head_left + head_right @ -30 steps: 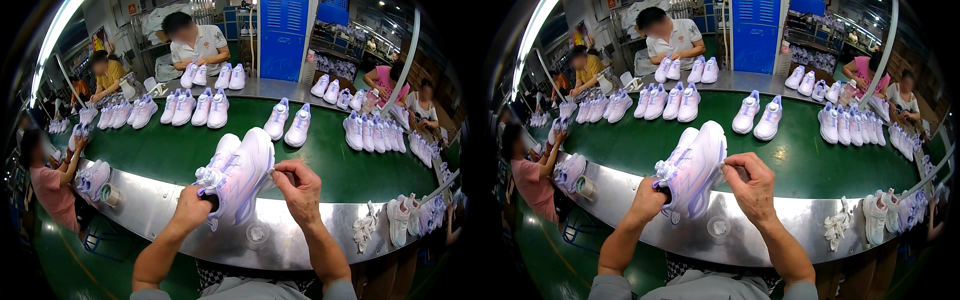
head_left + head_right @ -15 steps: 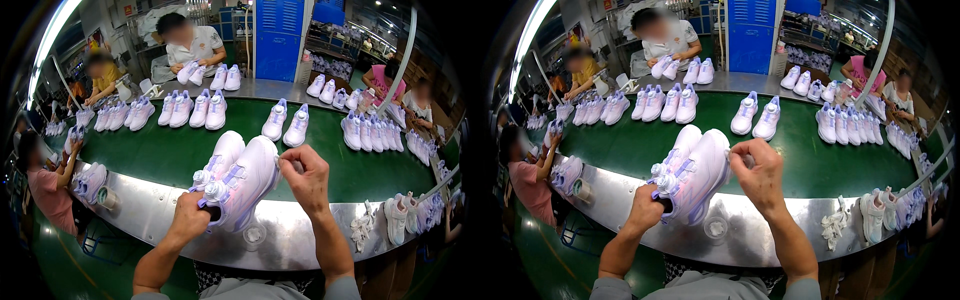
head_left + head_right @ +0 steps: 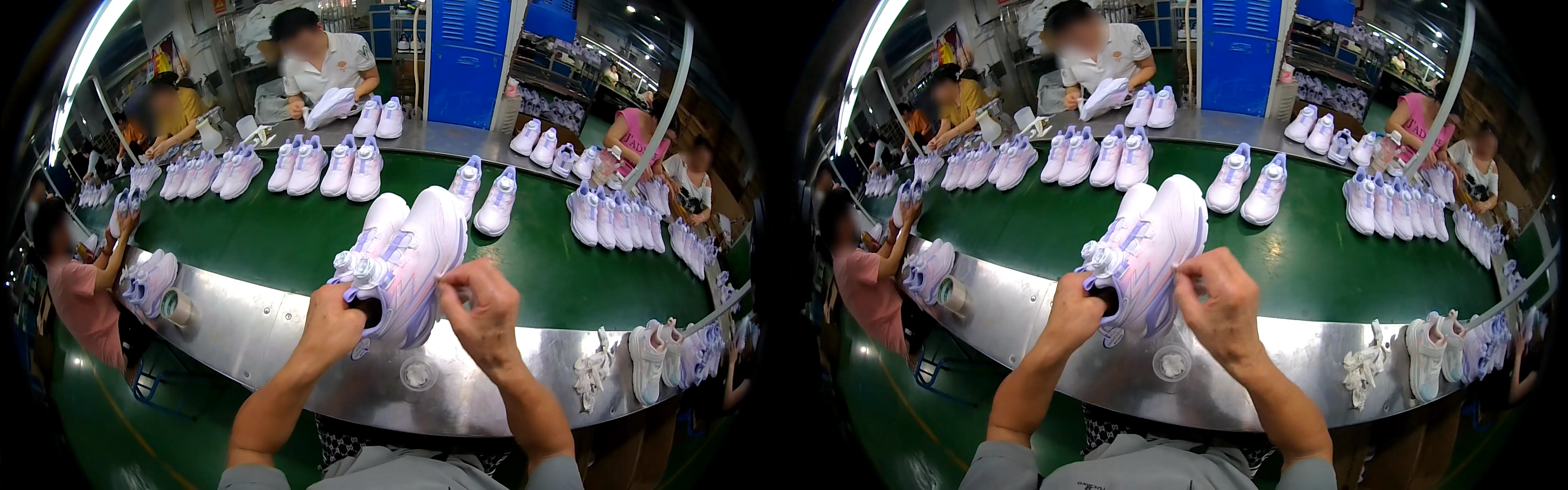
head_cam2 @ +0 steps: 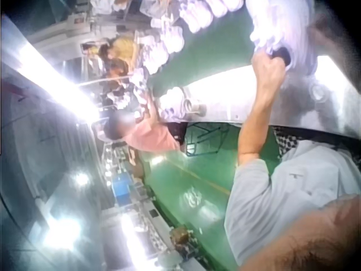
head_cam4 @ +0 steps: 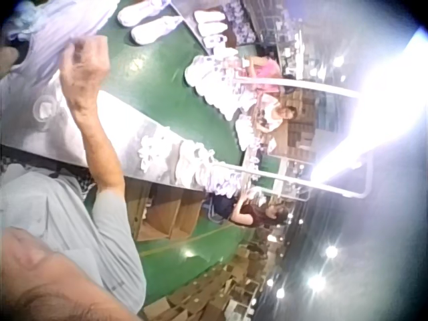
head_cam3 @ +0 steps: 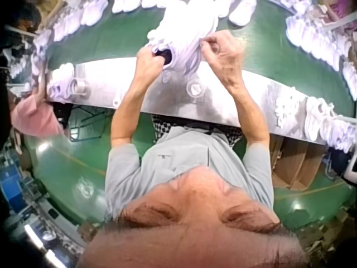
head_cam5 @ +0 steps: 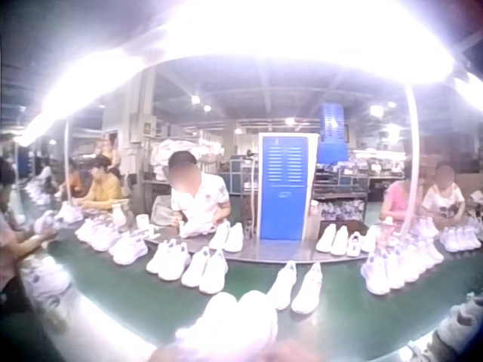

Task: The person wipes the upper and side surfaces of light-colored sneakers on a moving conveyor belt using a small white cloth. They pick up each shoe, wipe it, and place it back on the belt. The process repeats for multiple shoes as they pass by.

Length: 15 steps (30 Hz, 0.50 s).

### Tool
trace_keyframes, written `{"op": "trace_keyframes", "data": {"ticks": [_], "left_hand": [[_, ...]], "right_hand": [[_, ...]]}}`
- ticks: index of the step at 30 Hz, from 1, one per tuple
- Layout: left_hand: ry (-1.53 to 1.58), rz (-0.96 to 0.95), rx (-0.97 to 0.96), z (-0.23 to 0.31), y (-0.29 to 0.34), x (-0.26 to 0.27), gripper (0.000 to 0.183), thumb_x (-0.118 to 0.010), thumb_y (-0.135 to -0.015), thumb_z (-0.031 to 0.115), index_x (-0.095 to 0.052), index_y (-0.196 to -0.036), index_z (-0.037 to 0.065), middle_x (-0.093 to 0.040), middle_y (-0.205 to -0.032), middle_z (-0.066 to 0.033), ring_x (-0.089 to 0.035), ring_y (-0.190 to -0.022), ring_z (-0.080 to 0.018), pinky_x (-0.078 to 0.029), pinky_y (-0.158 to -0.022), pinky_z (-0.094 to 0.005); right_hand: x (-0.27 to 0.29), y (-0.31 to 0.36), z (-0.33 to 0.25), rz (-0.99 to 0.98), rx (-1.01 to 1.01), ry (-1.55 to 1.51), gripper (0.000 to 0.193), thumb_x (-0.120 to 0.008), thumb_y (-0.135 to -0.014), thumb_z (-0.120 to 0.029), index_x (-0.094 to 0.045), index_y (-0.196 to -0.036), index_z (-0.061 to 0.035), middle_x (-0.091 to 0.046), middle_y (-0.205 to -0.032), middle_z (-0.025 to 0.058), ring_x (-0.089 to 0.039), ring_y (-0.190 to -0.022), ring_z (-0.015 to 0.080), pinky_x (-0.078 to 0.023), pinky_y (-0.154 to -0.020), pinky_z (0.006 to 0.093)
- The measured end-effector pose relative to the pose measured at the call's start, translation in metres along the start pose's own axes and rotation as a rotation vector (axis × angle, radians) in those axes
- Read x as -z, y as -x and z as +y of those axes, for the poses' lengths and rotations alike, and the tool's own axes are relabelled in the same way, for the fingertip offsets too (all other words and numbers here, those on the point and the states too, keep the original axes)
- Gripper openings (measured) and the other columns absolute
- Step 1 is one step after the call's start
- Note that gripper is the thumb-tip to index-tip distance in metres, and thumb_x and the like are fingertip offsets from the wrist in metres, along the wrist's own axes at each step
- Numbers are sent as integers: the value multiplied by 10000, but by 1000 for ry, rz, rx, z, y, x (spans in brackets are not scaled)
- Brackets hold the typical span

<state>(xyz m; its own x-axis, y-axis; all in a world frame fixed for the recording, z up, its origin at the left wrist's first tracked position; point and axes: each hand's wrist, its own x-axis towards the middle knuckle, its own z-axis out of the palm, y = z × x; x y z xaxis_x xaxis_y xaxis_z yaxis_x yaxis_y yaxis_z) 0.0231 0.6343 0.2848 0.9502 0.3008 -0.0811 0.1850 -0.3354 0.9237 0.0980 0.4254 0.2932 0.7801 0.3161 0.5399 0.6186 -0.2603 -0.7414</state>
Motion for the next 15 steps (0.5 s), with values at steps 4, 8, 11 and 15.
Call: {"op": "trace_keyframes", "data": {"ticks": [4, 8, 11, 15], "left_hand": [[-2, 6, -5, 3, -7, -1, 413, -512, -733, -38, -746, -1074, -49, -760, -927, -225, -731, -862, -333, -557, -829, -394], [10, 8, 11, -6, -12, 1, 409, -513, -728, -27, -742, -1065, -53, -757, -923, -229, -733, -864, -331, -557, -823, -397], [35, 24, 5, -2, -12, 0, 305, -519, -755, -56, -740, -965, -74, -707, -778, -100, -634, -736, -175, -510, -691, -347], [-28, 72, 62, -4, -19, -1, 245, -562, -759, -9, -725, -928, -77, -675, -738, -134, -624, -702, -236, -501, -673, -386]], "right_hand": [[-6, 16, -11, -107, -48, -59, 103, -729, -865, 58, -683, -948, 17, -652, -923, 124, -734, -756, 225, -629, -666, 317], [-5, 12, -11, -152, -44, -62, 92, -722, -867, 58, -676, -938, 23, -646, -915, 124, -730, -761, 235, -631, -681, 321], [-6, 0, -6, -110, -25, -26, 91, -722, -863, 54, -665, -923, 17, -640, -912, 122, -718, -743, 244, -617, -674, 342], [-13, 8, -10, -160, 8, 26, 113, -718, -846, 56, -653, -916, -5, -623, -905, 124, -688, -722, 281, -574, -647, 390]]}}
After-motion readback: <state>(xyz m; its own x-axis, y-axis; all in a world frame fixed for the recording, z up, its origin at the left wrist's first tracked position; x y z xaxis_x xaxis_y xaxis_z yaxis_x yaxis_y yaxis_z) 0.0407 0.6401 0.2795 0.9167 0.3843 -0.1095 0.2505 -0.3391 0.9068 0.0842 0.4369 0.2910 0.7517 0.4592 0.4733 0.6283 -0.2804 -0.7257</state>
